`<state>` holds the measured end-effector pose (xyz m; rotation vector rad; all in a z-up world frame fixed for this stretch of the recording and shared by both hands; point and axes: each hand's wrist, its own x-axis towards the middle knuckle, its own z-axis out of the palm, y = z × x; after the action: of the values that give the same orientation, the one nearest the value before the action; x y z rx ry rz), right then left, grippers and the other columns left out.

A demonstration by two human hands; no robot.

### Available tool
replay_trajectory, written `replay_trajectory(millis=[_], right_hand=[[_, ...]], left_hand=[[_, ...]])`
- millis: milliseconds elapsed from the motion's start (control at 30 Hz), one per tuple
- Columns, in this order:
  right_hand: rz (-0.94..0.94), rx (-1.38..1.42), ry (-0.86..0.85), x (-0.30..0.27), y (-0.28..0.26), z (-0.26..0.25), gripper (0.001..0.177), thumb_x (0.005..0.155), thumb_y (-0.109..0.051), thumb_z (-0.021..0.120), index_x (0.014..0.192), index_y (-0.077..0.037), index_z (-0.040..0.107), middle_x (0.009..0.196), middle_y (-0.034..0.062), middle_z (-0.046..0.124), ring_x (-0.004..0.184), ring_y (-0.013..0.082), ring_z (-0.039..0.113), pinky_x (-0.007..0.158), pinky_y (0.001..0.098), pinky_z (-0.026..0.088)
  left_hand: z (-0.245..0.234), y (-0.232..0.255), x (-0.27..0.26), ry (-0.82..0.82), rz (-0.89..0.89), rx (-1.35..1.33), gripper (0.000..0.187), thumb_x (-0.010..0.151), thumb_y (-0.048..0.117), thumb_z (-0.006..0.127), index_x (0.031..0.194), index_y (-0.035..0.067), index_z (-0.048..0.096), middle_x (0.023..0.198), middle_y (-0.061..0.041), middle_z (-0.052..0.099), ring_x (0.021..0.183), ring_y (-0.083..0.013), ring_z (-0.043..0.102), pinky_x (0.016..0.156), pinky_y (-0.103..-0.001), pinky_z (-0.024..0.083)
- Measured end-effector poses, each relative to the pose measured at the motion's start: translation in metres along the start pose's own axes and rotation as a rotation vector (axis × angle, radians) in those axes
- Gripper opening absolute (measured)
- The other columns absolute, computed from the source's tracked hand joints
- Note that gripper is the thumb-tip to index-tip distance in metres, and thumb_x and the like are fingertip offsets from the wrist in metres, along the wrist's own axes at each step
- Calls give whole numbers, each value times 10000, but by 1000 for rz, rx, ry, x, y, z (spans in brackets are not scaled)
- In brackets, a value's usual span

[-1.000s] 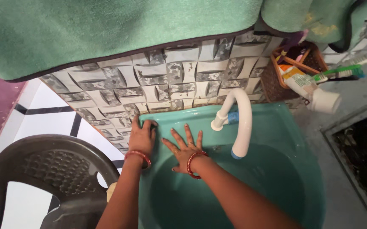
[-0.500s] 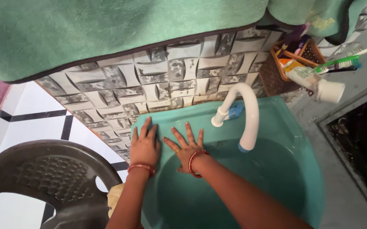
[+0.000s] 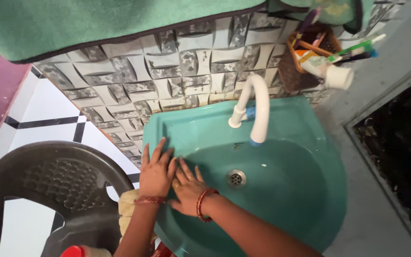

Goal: The person scrubs the interior and rim of a teal bathroom sink using a dark sponge and water. They repeatedly rinse the sponge under the running tap and wipe the basin surfaces thoroughly.

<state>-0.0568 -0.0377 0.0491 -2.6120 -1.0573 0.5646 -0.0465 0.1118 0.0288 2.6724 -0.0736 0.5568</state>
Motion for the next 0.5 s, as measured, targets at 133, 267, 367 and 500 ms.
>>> replay_trajectory(millis=[133,267,367,500], right_hand=[[-60,563,-169,-37,1,30,909,966,-507,468,1650,-73,55,1696,240,-2,1527,400,161,1248,467,229],[-37,549,-249,-97,-3,69,824,1001,-511,429,1652,-147,77,1710,190,29,1551,386,147,1219,424,214],[-112,432,-107,-139,11,71,743,1013,-513,452,1604,-112,248,1636,206,290,1446,395,362,1148,459,343],[-42,91,-40,-207,31,57,594,1003,-508,479,1440,-107,506,1311,165,624,1091,375,649,904,495,530]], left_hand=[[-2,3,-33,28,145,128,490,975,281,573,1442,135,551,1555,-26,470,1455,-425,358,1237,-519,256],[-12,23,-81,-10,83,146,591,910,254,570,1484,129,512,1544,-19,464,1449,-449,283,1138,-559,240],[-19,52,-126,-38,103,139,464,856,190,581,1313,165,653,1370,-16,627,1428,-323,408,1153,-594,227],[-8,113,-178,52,14,59,167,855,197,592,953,156,722,944,-59,721,1174,-292,620,1112,-507,386]])
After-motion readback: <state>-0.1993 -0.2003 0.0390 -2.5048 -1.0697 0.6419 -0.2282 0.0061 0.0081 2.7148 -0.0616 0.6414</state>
